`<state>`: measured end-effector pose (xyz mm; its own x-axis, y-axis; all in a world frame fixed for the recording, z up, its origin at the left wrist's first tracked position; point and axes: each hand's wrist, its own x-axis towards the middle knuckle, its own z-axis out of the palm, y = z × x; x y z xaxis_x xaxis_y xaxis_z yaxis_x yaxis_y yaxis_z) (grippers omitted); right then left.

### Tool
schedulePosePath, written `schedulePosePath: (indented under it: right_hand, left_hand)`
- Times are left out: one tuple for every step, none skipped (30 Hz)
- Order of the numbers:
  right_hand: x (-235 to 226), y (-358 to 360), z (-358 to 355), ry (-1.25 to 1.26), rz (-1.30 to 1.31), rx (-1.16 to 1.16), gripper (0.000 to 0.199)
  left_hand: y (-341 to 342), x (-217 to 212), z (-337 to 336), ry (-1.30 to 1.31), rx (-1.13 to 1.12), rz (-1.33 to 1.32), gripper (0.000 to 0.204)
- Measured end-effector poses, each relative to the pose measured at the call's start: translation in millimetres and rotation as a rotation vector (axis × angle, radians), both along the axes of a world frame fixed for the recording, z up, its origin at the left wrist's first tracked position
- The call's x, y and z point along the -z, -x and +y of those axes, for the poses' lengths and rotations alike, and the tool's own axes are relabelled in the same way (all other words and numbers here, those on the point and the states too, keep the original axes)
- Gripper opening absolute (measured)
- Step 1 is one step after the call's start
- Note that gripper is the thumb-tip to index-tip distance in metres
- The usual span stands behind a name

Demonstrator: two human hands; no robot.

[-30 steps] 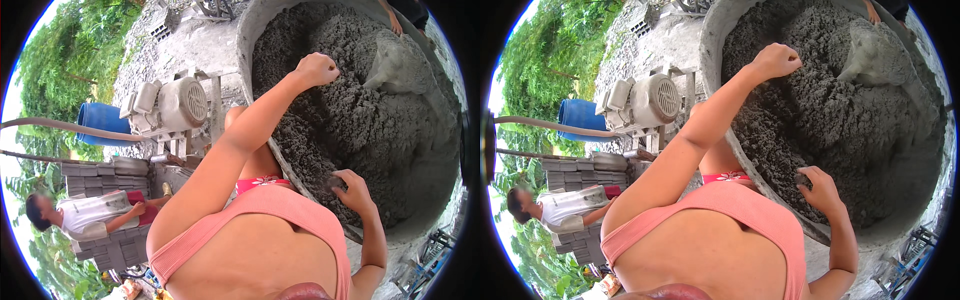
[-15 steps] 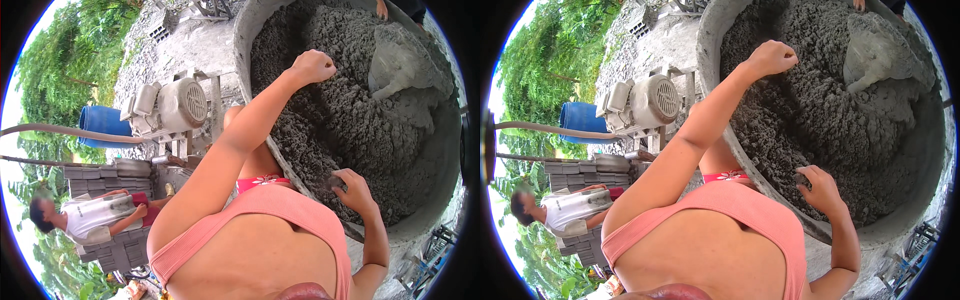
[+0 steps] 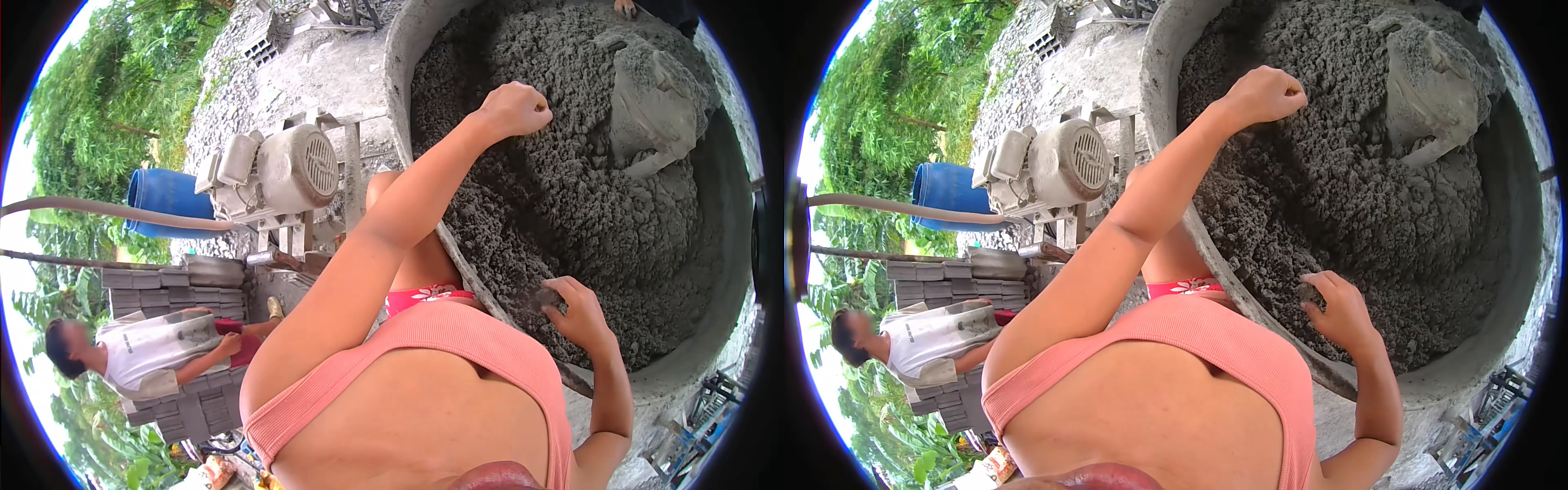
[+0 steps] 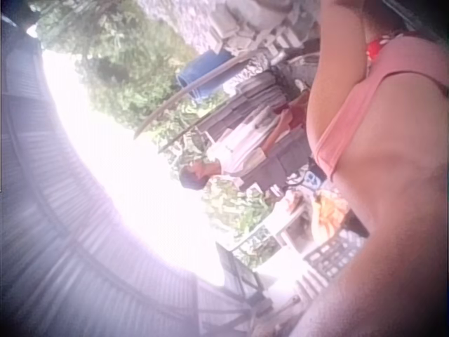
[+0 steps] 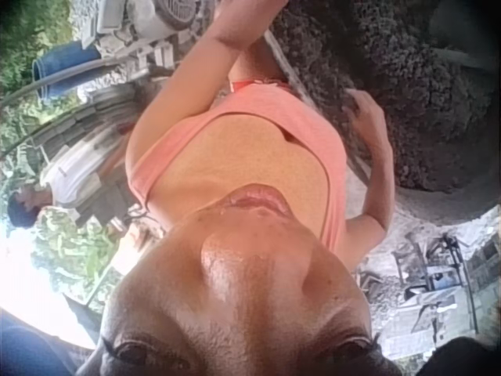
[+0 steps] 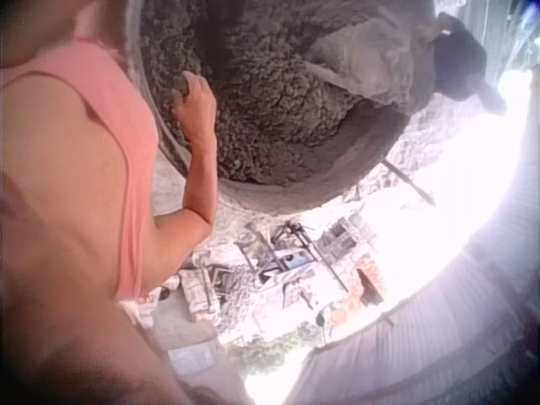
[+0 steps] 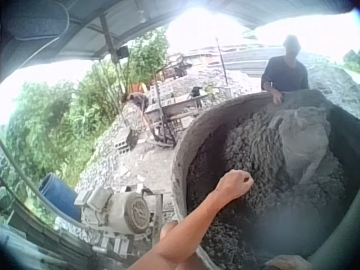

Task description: The person mixes the concrete mixture inside a mechanical mixer by hand and picks out solid clumps from the drum.

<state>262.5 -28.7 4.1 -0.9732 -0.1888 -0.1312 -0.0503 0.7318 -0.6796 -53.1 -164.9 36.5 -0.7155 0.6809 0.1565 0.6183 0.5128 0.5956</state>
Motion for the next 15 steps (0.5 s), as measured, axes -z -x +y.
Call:
schedulePosePath:
  right_hand:
    - [0, 0, 0, -0.002, 0.0, -0.001, 0.041]
    - [0, 0, 0, 0.005, 0.004, 0.0, 0.041]
    - [0, 1, 0, 0.011, 0.009, 0.001, 0.04]
    - [0, 1, -1, 0.01, 0.008, 0.0, 0.04]
    - [0, 1, -1, 0.009, 0.009, 0.001, 0.04]
    - [0, 1, -1, 0.009, 0.01, 0.002, 0.04]
    - [0, 1, -1, 0.009, 0.01, 0.0, 0.04]
    - [0, 1, -1, 0.007, 0.014, -0.002, 0.04]
    - [0, 1, -1, 0.005, 0.017, -0.004, 0.04]
    - [0, 1, -1, 0.005, 0.015, 0.0, 0.04]
    - [1, 0, 0, 0.009, 0.017, 0.003, 0.04]
    - [1, 0, 0, 0.012, 0.02, 0.007, 0.04]
    - [1, 0, 0, 0.014, 0.021, 0.003, 0.04]
    - [1, 1, 0, 0.012, 0.021, -0.001, 0.04]
    - [1, 1, 0, 0.011, 0.021, -0.005, 0.039]
  left_hand:
    - [0, 0, 0, 0.009, 0.0, -0.007, 0.03]
    - [0, 0, 0, 0.017, 0.0, -0.014, 0.03]
    - [0, 0, 0, 0.016, -0.001, -0.014, 0.03]
    - [1, 1, 0, 0.018, 0.007, -0.008, 0.03]
    - [2, 2, 0, 0.02, 0.015, -0.001, 0.03]
    - [4, 4, 0, 0.02, 0.014, -0.001, 0.03]
    - [5, 7, 0, -0.012, 0.017, 0.062, 0.028]
    - [6, 8, 0, -0.044, 0.02, 0.125, 0.026]
    - [7, 9, -1, -0.044, 0.019, 0.125, 0.026]
    - [6, 7, 0, -0.04, 0.013, 0.088, 0.027]
    - [5, 6, 1, -0.037, 0.007, 0.05, 0.027]
    - [5, 6, 2, -0.037, 0.012, 0.048, 0.027]
    - [5, 3, 0, -0.034, 0.003, 0.03, 0.027]
    - [4, 1, -3, -0.032, -0.004, 0.013, 0.027]
    - [3, -3, -5, -0.03, -0.008, 0.014, 0.027]
